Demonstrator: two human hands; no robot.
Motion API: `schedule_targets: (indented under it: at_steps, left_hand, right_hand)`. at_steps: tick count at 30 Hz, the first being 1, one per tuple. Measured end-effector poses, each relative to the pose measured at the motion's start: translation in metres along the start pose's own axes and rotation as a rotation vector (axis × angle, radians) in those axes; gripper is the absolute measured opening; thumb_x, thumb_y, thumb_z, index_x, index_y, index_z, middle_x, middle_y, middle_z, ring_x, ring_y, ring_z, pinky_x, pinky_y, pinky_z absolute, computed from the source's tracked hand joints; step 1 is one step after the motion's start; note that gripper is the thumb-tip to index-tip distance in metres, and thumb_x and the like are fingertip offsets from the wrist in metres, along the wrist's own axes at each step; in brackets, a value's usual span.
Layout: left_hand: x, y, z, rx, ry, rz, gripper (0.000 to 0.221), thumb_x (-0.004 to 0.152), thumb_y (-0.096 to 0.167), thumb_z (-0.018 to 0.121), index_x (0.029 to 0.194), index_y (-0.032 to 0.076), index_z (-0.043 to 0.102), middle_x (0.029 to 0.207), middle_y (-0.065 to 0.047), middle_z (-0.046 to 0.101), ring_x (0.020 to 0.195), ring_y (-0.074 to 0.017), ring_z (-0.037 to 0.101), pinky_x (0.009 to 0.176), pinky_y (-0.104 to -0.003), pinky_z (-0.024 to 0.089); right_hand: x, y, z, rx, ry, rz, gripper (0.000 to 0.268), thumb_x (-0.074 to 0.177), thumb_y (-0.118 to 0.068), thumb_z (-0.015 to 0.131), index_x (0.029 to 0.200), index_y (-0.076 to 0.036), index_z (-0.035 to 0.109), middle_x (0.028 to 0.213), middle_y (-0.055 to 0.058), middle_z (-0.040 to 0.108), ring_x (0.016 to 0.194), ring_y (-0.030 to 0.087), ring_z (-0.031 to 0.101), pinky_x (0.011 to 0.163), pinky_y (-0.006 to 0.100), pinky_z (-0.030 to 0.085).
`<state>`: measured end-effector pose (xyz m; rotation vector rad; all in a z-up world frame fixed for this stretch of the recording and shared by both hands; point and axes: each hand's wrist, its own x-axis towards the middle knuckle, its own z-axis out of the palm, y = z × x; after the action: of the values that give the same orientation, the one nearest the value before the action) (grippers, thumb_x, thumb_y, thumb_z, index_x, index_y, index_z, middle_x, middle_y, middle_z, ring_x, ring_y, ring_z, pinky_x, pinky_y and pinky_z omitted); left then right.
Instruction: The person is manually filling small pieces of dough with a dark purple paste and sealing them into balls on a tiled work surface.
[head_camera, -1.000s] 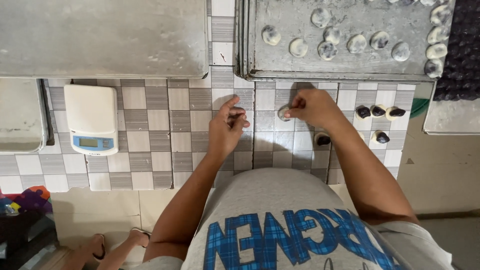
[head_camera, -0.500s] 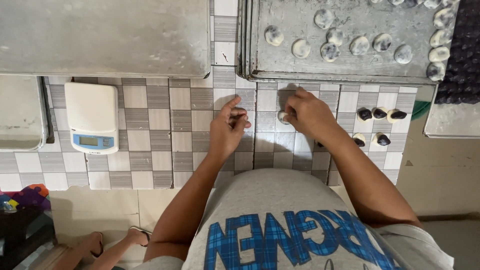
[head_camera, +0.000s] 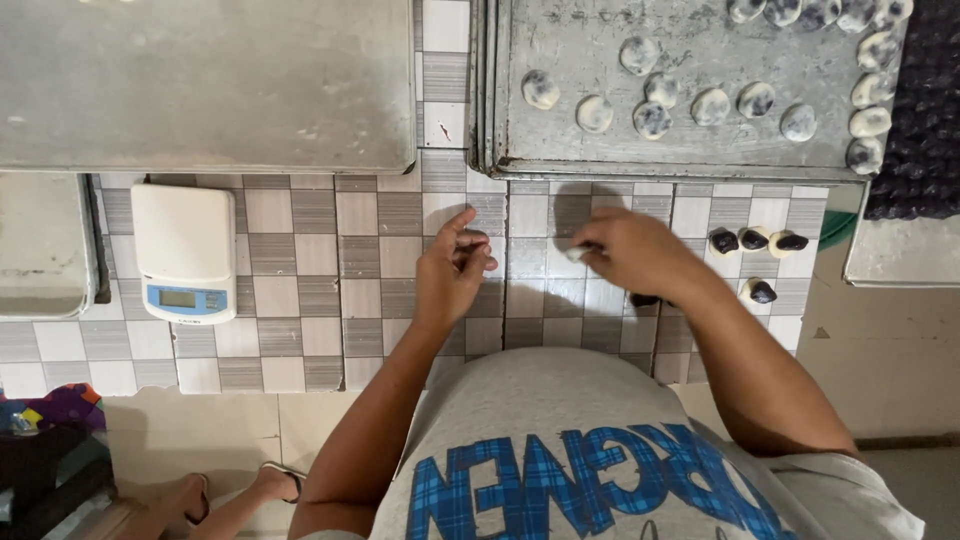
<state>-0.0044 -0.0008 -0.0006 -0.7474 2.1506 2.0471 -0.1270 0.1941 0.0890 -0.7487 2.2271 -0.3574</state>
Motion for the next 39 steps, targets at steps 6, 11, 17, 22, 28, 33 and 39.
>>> schedule_targets:
  at_steps: [6,11,17,22,28,33,39]
  left_hand:
    - [-0.002,-0.004,0.001,-0.019,0.014,0.077,0.044,0.085,-0.001,0.058,0.128,0.002,0.046,0.093,-0.014,0.064,0.07,-0.017,0.068,0.062,-0.025,0.058]
    - [-0.005,-0.004,0.002,-0.014,-0.001,0.137,0.043,0.085,0.002,0.059,0.126,0.002,0.047,0.09,-0.009,0.064,0.07,-0.0154,0.068,0.067,-0.024,0.059]
    - [-0.01,-0.005,0.004,-0.023,0.026,0.055,0.045,0.087,-0.003,0.056,0.13,0.003,0.046,0.097,-0.016,0.064,0.076,-0.0185,0.066,0.062,-0.028,0.057]
    - [-0.008,-0.015,0.008,0.009,0.035,0.138,0.043,0.087,-0.004,0.055,0.129,0.0,0.047,0.095,-0.018,0.064,0.077,-0.0193,0.065,0.068,-0.03,0.057]
    - [-0.025,-0.014,0.012,0.093,-0.002,0.232,0.045,0.086,-0.001,0.061,0.129,0.005,0.049,0.096,-0.016,0.066,0.081,-0.0191,0.065,0.07,-0.031,0.055]
    - [-0.058,-0.004,0.029,0.162,-0.071,0.219,0.044,0.086,0.003,0.061,0.128,0.007,0.049,0.098,-0.016,0.067,0.081,-0.0217,0.065,0.069,-0.033,0.053]
    - [-0.089,0.021,0.053,0.264,-0.253,0.287,0.049,0.085,0.01,0.064,0.13,0.019,0.049,0.114,-0.011,0.061,0.098,-0.0294,0.063,0.079,-0.041,0.053]
  right_hand:
    - [-0.003,0.007,-0.07,-0.095,1.085,-0.533,0.02,0.084,0.013,0.063,0.103,0.005,0.063,0.09,0.017,0.052,0.082,0.031,0.054,0.067,0.037,0.05]
    - [0.062,0.021,-0.066,-0.288,1.673,-0.643,0.017,0.08,0.013,0.061,0.089,-0.001,0.058,0.093,0.013,0.05,0.082,0.026,0.05,0.069,0.034,0.043]
    - [0.01,0.044,0.008,-0.35,0.794,-0.152,0.017,0.075,-0.014,0.074,0.092,-0.013,0.072,0.09,0.007,0.065,0.092,0.029,0.062,0.082,0.047,0.045]
    - [-0.059,0.075,0.05,-0.362,0.195,0.148,0.033,0.078,-0.033,0.064,0.11,-0.026,0.066,0.108,0.005,0.063,0.113,0.031,0.055,0.097,0.05,0.039]
    - [-0.071,0.092,0.087,-0.39,0.173,0.219,0.032,0.08,-0.039,0.063,0.11,-0.025,0.067,0.11,0.002,0.064,0.117,0.027,0.051,0.104,0.052,0.029]
    - [-0.075,0.093,0.094,-0.397,0.254,0.161,0.028,0.077,-0.035,0.067,0.103,-0.024,0.07,0.101,0.001,0.066,0.11,0.025,0.055,0.105,0.053,0.026]
    - [-0.086,0.087,0.112,-0.423,0.337,-0.026,0.021,0.068,-0.025,0.075,0.085,-0.017,0.066,0.098,0.002,0.064,0.108,0.024,0.057,0.108,0.052,0.024]
